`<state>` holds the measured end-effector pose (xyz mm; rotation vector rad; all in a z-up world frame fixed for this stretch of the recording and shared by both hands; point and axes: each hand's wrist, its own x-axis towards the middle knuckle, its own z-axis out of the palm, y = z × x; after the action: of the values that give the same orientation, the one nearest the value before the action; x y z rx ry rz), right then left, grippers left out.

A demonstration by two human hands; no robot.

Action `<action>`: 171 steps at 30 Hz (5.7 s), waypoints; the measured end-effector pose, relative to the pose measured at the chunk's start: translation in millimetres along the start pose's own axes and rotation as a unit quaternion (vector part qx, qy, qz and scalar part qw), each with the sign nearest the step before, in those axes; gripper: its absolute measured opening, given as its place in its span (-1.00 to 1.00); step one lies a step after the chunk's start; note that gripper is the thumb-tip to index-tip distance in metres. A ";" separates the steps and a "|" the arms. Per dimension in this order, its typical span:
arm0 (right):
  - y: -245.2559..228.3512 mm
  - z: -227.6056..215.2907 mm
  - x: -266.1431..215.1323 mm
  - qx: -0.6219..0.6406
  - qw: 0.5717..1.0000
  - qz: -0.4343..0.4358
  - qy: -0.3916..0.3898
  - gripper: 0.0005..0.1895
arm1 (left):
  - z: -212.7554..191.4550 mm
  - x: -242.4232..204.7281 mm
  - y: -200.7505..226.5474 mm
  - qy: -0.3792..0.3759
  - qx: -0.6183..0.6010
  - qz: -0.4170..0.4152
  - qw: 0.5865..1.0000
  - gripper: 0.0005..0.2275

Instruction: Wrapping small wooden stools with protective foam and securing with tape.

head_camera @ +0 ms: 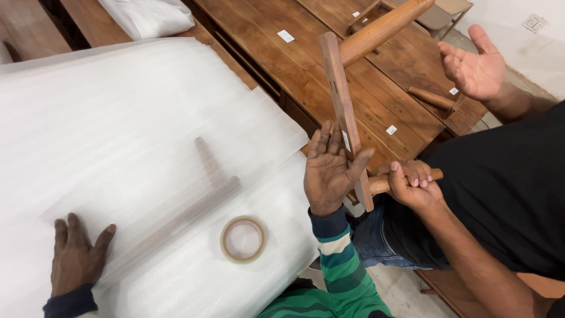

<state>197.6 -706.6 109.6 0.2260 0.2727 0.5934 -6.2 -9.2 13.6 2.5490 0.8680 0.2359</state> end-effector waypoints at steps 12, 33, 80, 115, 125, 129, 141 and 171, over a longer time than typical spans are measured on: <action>271.3 -8.8 146.9 -0.234 0.934 -0.235 -0.136 -0.68 | 22.0 8.5 -27.4 0.088 0.043 0.059 0.993 -0.15; 480.7 23.4 413.5 -0.908 -0.229 0.204 -0.286 -0.35 | 24.5 9.6 -46.1 0.143 -0.305 -0.040 0.941 -0.45; 287.6 -8.2 371.7 -0.948 0.166 0.188 -0.195 -0.12 | -54.7 -4.8 21.1 -0.064 -0.367 -0.186 0.909 -0.24; 204.3 20.8 510.4 -0.859 0.374 -0.331 -0.109 -0.26 | -45.1 -1.1 15.9 -0.042 -0.345 -0.189 0.918 -0.24; 182.0 67.9 405.1 -0.768 0.576 -0.035 -0.277 -0.61 | -51.3 13.2 8.2 -0.038 -0.242 -0.179 0.953 -0.28; 74.3 32.3 374.8 -0.916 0.312 -0.120 -0.221 -0.69 | -108.7 19.1 95.5 0.246 -0.056 0.097 0.963 -0.15; 26.5 -3.8 278.5 -0.812 0.449 -0.066 -0.367 -0.86 | -164.9 -21.5 187.8 0.097 0.133 0.368 0.915 -0.92; 268.3 1.8 92.2 -0.877 0.158 -0.072 -0.448 -0.46 | 16.3 -149.1 111.1 0.023 0.018 0.273 0.962 -0.80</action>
<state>132.6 -437.3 170.8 -1.7990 -1.6967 0.1210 -59.1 -185.1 46.4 2.7748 0.1620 0.4475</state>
